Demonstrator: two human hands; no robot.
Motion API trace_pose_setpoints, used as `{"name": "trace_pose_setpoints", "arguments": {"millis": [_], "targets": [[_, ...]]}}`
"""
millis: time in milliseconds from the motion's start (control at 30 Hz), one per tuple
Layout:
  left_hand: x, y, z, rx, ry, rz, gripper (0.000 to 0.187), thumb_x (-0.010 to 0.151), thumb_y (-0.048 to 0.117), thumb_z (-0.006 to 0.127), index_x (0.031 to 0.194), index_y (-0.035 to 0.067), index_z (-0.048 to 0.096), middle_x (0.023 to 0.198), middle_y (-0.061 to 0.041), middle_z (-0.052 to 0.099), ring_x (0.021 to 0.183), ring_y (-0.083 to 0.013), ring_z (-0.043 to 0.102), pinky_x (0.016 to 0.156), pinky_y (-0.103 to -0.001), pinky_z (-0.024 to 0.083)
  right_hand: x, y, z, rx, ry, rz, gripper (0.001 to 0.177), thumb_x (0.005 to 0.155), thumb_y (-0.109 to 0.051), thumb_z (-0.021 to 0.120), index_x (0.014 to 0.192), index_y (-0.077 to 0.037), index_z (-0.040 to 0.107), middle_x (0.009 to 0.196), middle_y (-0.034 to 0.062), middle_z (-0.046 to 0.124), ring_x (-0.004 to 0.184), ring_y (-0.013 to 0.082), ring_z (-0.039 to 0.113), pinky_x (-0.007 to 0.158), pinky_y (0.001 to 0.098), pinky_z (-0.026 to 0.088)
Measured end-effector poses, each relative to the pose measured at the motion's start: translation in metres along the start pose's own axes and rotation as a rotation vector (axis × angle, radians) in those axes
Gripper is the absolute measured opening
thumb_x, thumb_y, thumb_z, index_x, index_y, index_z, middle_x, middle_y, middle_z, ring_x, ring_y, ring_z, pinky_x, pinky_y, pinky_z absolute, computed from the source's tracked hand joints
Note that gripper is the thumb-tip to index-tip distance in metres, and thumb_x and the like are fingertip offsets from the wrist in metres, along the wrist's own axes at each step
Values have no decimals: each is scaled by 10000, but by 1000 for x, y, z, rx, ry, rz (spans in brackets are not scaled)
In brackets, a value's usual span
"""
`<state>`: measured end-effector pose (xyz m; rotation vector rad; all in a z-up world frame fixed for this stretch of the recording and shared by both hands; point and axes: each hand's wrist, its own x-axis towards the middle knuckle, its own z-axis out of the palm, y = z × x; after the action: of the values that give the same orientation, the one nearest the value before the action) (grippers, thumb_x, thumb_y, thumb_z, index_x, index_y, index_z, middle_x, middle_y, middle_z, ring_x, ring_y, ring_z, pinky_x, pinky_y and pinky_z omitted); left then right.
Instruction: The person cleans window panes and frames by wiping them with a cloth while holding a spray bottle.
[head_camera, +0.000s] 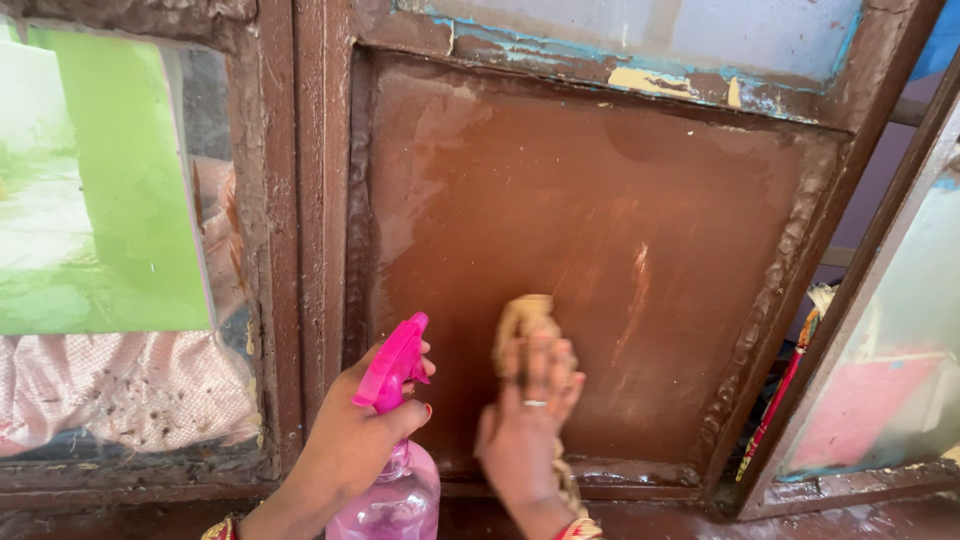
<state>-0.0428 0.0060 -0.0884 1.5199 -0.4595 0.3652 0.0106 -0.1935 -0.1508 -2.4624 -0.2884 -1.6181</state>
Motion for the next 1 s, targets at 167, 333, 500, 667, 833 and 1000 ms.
{"name": "trace_pose_setpoints", "arguments": {"millis": [167,333,500,667,833,1000], "targets": [[4,9,3,-113,11,94,528,711,-95,683,1225,26,675,1036,-24,703,960,-123,643,843,-288,518,-8,-45,10,171,-242,-333,641,805,-174,641,1425,-57,529,1672,202,171,1543,467,46,1183,683,43],[14,41,0,-123,-16,-7,581,766,-75,679,1325,83,652,1015,-51,731,835,-152,659,721,-309,534,15,-27,-2,346,-173,-544,637,864,-215,700,1472,-108,545,1641,127,258,1551,373,135,1194,679,111],[37,81,5,49,15,34,534,721,-47,707,1240,77,679,984,-15,716,856,-105,657,747,-273,530,71,30,-48,42,-58,-365,777,757,1,600,1521,-45,465,1623,116,299,1525,373,207,1219,604,181],[78,131,19,-66,-20,195,506,709,-49,699,1207,42,675,988,-20,725,901,-126,687,796,-280,564,142,66,-111,86,112,-248,755,789,62,532,1532,-25,431,1670,141,253,1564,395,170,1256,546,134],[142,208,34,-97,-47,271,481,705,-44,658,1176,49,661,932,-66,732,832,-150,686,762,-284,561,236,85,-156,133,340,-298,768,829,72,508,1584,-18,406,1704,148,228,1596,400,153,1308,502,132],[196,276,56,-41,-105,319,321,757,-13,666,1077,-2,651,922,-98,724,750,-164,651,678,-288,547,353,84,-160,132,409,-357,759,852,53,519,1598,-22,395,1693,150,235,1595,402,163,1318,513,164]]}}
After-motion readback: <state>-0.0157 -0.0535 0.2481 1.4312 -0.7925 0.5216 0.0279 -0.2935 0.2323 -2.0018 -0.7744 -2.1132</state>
